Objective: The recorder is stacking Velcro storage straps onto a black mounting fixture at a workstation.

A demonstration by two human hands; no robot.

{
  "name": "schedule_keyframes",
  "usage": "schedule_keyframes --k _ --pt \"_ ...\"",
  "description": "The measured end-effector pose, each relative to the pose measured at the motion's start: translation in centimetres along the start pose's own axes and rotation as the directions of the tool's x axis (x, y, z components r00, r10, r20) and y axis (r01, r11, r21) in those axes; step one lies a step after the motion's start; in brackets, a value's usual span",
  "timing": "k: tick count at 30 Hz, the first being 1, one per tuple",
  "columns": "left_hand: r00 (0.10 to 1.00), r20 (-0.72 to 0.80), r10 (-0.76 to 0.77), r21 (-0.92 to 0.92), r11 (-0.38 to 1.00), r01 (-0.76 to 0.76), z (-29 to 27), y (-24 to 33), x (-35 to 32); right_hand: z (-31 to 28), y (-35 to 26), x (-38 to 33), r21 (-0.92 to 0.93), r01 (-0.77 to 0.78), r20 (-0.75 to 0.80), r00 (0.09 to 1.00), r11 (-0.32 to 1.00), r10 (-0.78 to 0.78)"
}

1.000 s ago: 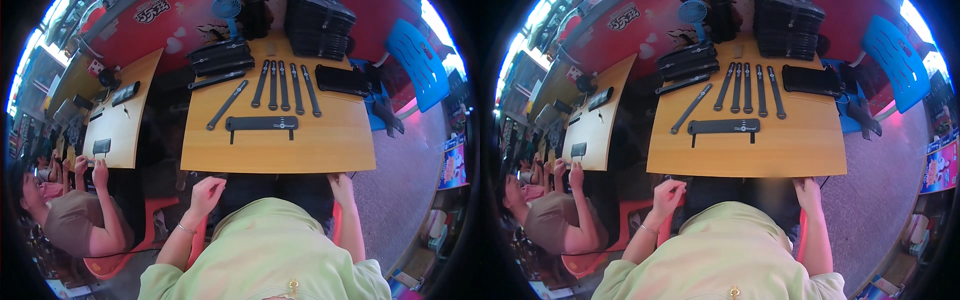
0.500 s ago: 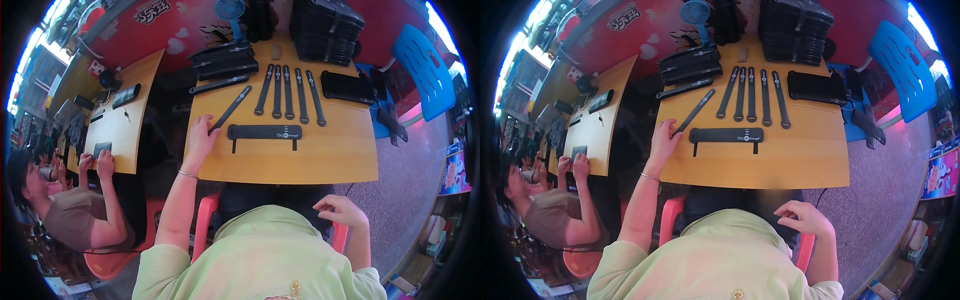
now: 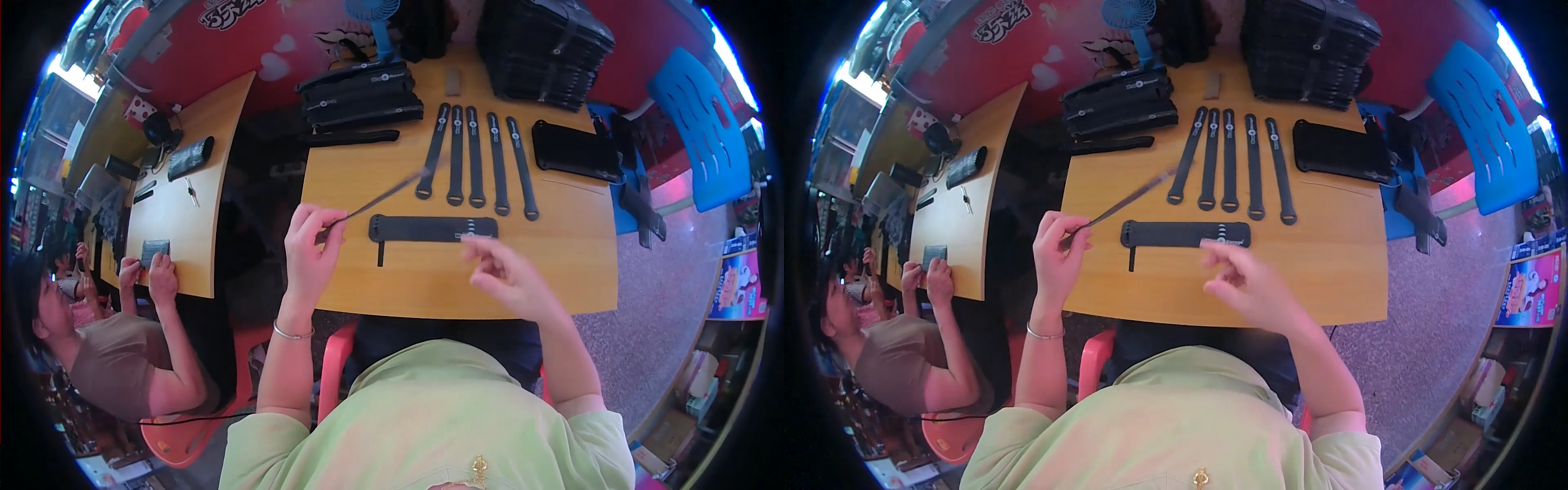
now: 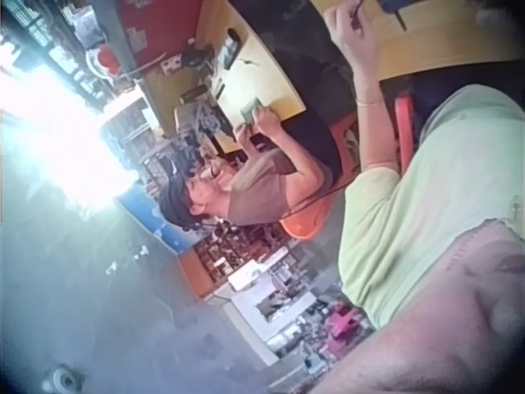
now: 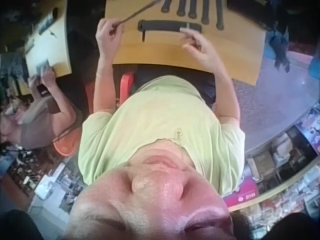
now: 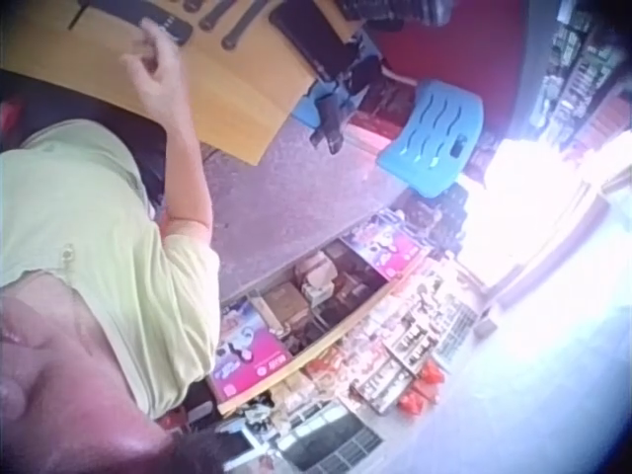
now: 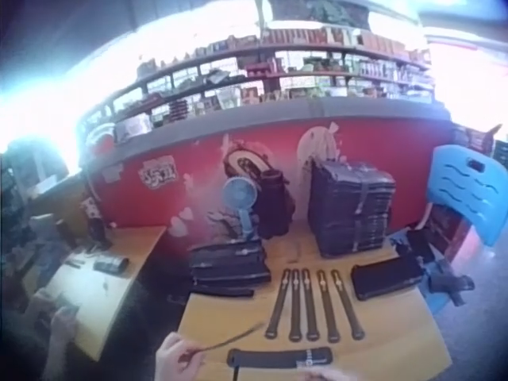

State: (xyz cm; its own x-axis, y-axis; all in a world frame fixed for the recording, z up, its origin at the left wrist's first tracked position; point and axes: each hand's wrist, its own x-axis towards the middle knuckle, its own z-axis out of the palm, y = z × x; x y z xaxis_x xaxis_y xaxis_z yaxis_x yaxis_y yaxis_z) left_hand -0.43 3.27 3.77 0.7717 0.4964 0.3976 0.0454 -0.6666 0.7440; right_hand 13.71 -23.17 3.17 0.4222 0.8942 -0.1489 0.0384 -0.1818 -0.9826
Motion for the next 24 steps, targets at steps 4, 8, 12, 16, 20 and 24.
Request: schedule_keyframes --k 4,8,12,16,20,24 --pt "0.999 0.046 0.004 -0.067 0.998 -0.001 0.0 1.0 -0.3 0.5 -0.2 2.8 0.227 0.050 -0.200 0.980 0.973 -0.003" --pt "0.985 0.169 0.045 -0.085 0.996 -0.031 0.2 1.7 -0.2 0.2 -0.5 4.0 0.394 0.123 -0.289 0.957 0.911 -0.005" --pt "0.953 0.295 0.066 -0.171 0.985 -0.015 0.7 1.4 -0.2 -0.7 0.6 3.6 0.474 0.212 -0.368 0.929 0.855 -0.027" --pt "0.913 0.407 0.012 -0.279 0.954 0.111 1.6 0.6 -0.7 -1.5 2.4 2.1 0.478 0.263 -0.407 0.912 0.838 -0.055" --pt "0.895 0.409 -0.178 -0.465 0.803 0.372 2.8 -1.2 -1.8 -1.5 3.4 0.6 0.353 0.053 -0.435 0.893 0.934 0.114" --pt "0.780 0.504 -0.371 -0.426 0.679 0.598 3.1 -1.6 -2.2 -1.4 5.1 -0.3 0.218 -0.084 -0.493 0.851 0.972 0.183"
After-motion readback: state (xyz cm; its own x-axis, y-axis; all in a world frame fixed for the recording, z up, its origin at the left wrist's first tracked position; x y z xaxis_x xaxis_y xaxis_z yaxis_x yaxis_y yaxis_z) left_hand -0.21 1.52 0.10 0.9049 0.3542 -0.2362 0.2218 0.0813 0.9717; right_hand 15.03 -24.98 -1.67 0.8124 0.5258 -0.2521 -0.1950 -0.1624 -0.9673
